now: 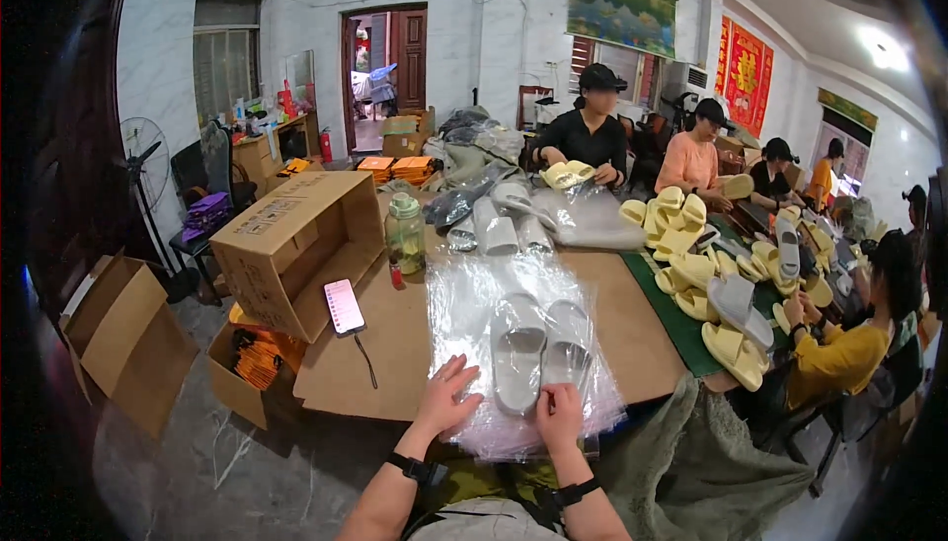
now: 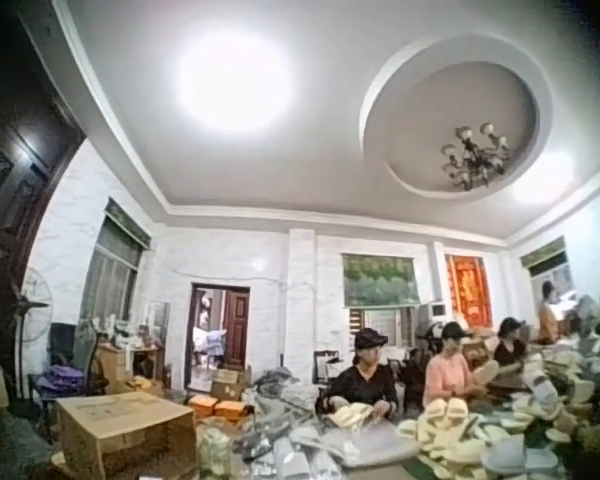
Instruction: Packing manufactured sandals into plastic bags.
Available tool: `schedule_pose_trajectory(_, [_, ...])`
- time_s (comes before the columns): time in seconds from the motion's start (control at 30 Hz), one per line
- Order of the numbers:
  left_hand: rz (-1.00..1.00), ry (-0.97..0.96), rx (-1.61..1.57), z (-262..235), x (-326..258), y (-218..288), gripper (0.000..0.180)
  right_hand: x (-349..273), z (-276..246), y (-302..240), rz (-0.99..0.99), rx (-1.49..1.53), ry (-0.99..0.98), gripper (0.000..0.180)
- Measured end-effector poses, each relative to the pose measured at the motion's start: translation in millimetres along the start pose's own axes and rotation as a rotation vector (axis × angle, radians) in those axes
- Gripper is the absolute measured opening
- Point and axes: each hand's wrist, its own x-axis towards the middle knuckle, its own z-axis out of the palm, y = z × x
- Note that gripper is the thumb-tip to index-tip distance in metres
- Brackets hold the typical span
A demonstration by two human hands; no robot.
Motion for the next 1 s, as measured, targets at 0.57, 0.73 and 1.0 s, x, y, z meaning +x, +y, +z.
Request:
schedule_pose_trajectory(0.57, [0.011, 0.018, 0.001, 1.9, 1.0, 0.8, 0.055, 2.6, 0.7, 1.0, -0.020, -0.014, 0.023, 0.007])
schedule_pose_trajectory(0.73, [0.044, 0.027, -0.047, 0.2, 1.3, 1.1, 0.054, 1.2, -1.4, -2.9, -0.026, -0.016, 0.031, 0.007])
schedule_pose_trajectory(1.0, [0.026, 0.015, -0.031, -0.3, 0.2, 3.2, 0.053, 0.8, 0.3, 0.1, -0.018, -0.010, 0.047, 0.008])
